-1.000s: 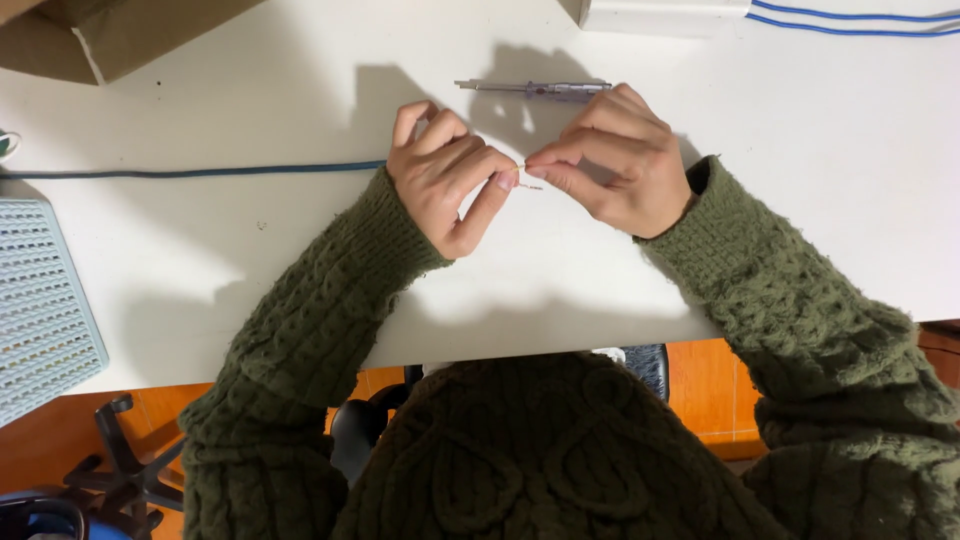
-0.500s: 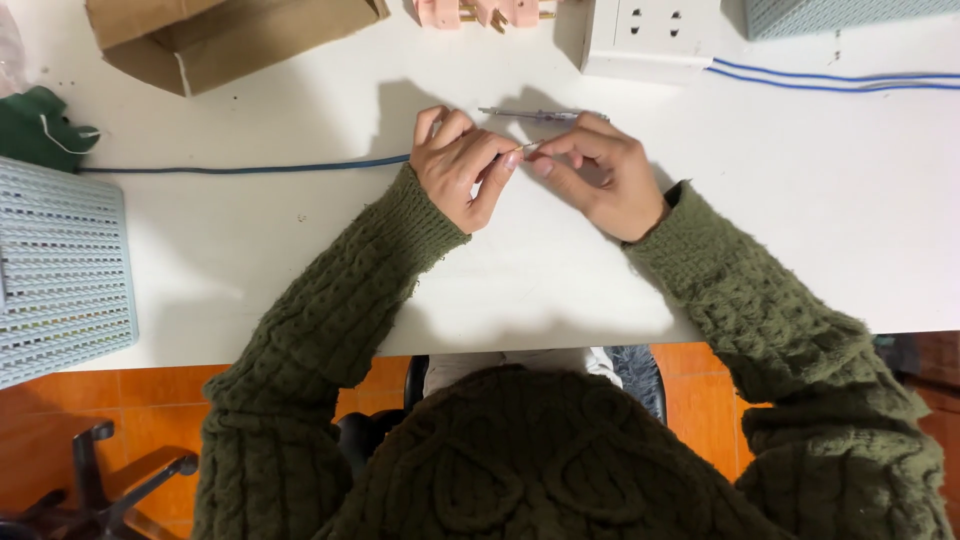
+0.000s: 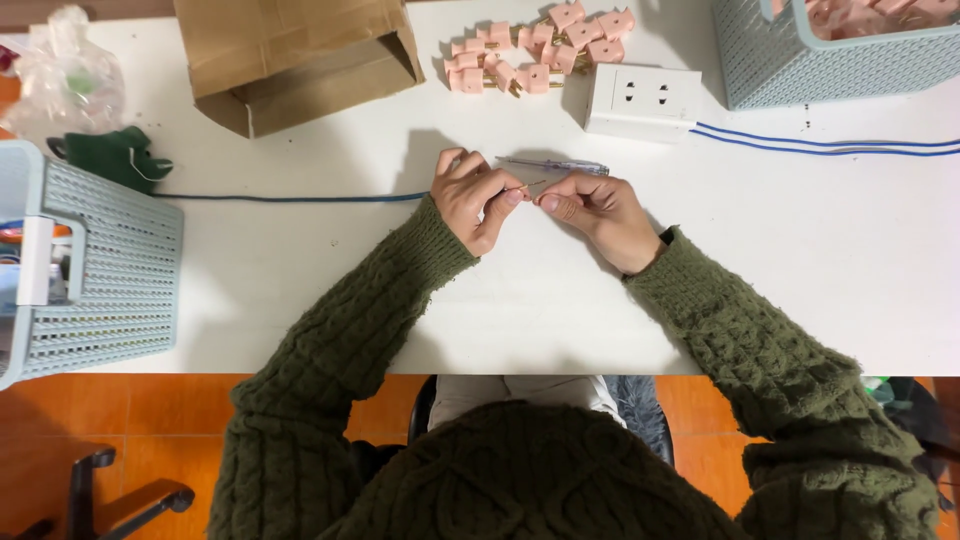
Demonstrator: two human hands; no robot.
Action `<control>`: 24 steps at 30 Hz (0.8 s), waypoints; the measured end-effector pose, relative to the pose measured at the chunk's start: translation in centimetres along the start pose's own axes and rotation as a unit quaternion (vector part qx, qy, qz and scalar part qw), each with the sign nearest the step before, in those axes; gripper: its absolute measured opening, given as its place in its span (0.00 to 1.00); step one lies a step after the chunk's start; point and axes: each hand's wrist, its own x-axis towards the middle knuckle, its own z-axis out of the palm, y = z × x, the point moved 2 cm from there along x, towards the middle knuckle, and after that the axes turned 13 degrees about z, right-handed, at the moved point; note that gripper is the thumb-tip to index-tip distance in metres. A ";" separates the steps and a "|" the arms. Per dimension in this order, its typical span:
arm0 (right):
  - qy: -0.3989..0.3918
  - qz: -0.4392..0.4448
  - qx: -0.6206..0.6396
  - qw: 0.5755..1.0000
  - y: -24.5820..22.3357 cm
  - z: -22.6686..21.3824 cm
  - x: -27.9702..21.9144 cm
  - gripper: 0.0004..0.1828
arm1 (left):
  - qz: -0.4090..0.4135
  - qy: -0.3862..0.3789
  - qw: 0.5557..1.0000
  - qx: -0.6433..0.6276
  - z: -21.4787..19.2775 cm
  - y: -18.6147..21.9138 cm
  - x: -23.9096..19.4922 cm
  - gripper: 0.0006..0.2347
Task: The person assembles electrical plugs by hand and with a screwdriver, connecting wires to the internal terminals and then securing the plug housings together.
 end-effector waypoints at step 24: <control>0.072 -0.023 -0.123 0.990 2.8 -1.6 1.8 0.15 | 0.016 -0.067 0.997 0.043 -1.0 -1.5 -0.2 0.12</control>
